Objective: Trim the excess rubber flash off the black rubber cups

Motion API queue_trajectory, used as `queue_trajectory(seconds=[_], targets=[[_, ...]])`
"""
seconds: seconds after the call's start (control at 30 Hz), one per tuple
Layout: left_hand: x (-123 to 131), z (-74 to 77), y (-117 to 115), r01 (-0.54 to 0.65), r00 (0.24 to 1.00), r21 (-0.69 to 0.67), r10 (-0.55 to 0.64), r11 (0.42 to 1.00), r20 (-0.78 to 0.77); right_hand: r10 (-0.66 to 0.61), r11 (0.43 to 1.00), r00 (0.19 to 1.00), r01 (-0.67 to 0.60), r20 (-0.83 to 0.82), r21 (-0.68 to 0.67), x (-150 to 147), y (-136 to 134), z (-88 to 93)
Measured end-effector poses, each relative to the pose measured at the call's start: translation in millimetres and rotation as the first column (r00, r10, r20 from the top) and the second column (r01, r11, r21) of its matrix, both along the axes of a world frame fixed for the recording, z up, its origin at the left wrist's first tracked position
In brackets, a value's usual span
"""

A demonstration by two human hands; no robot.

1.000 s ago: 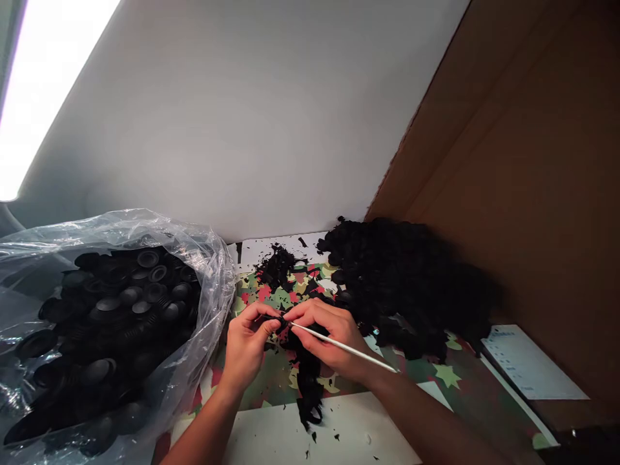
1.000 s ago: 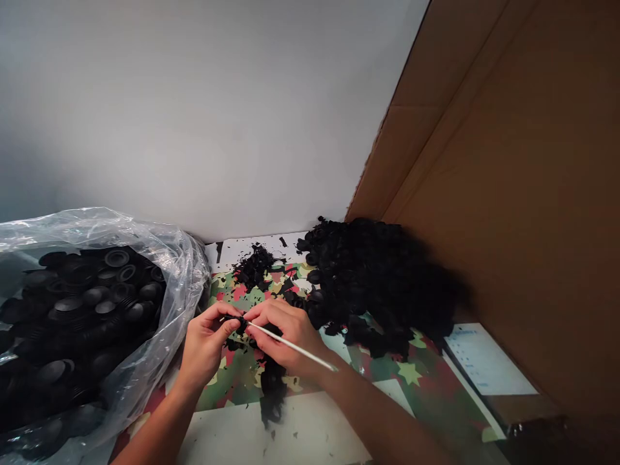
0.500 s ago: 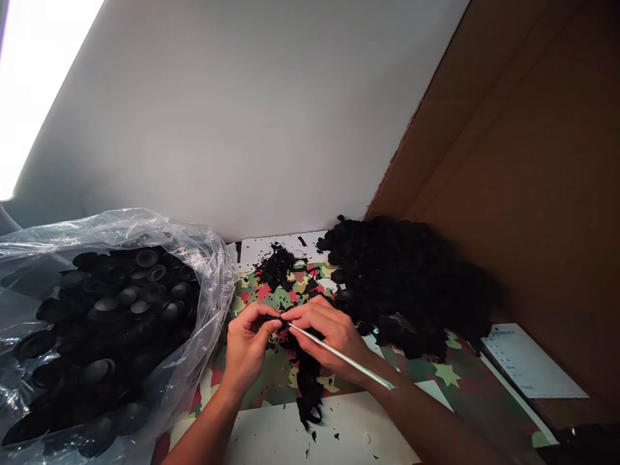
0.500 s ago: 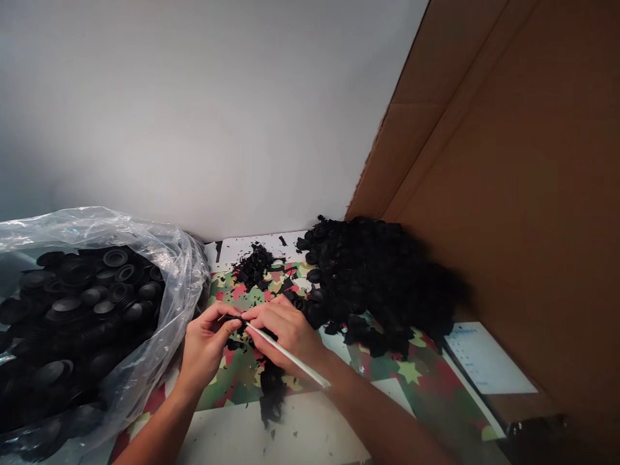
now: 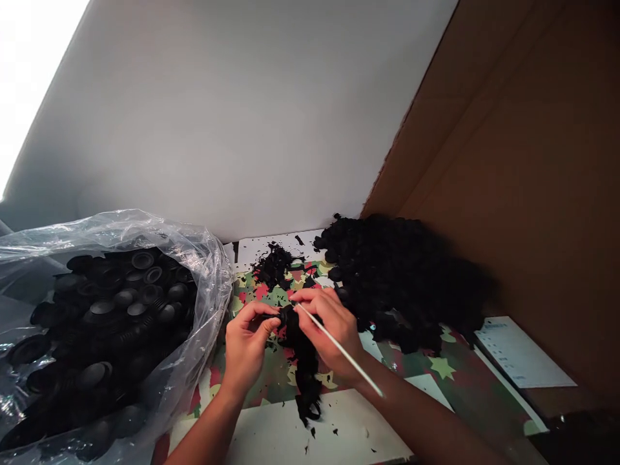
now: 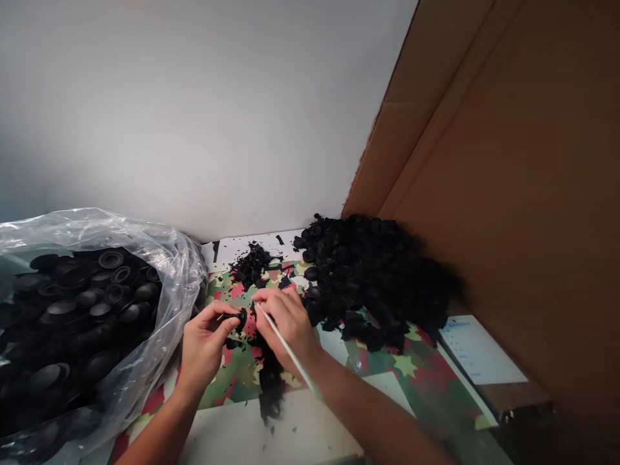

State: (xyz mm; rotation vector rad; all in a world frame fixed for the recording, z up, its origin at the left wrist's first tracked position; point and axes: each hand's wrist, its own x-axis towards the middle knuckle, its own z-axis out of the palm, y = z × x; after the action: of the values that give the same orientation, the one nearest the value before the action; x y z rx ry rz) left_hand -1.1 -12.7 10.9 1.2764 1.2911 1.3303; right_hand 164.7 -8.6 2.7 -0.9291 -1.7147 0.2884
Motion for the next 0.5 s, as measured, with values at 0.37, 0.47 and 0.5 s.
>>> queue_trajectory(seconds=[0.37,0.47,0.5], targets=[[-0.3,4.9,3.2,0.255,0.772,-0.221,-0.061,0.941,0.633,-0.005,0.946,0.996,-0.024,-0.088,-0.323,14.4,20.3,-10.1],[1.3,8.1,0.8,0.260,0.772,-0.228,-0.060,0.938,0.633,0.039,0.914,0.998,-0.057,-0.053,-0.401,16.6,22.7,-11.7],[0.5,11.2,-1.7,0.251,0.797,-0.219,-0.072,0.943,0.600,0.060,0.909,0.998,-0.067,-0.029,-0.412,18.1,23.4,-11.5]])
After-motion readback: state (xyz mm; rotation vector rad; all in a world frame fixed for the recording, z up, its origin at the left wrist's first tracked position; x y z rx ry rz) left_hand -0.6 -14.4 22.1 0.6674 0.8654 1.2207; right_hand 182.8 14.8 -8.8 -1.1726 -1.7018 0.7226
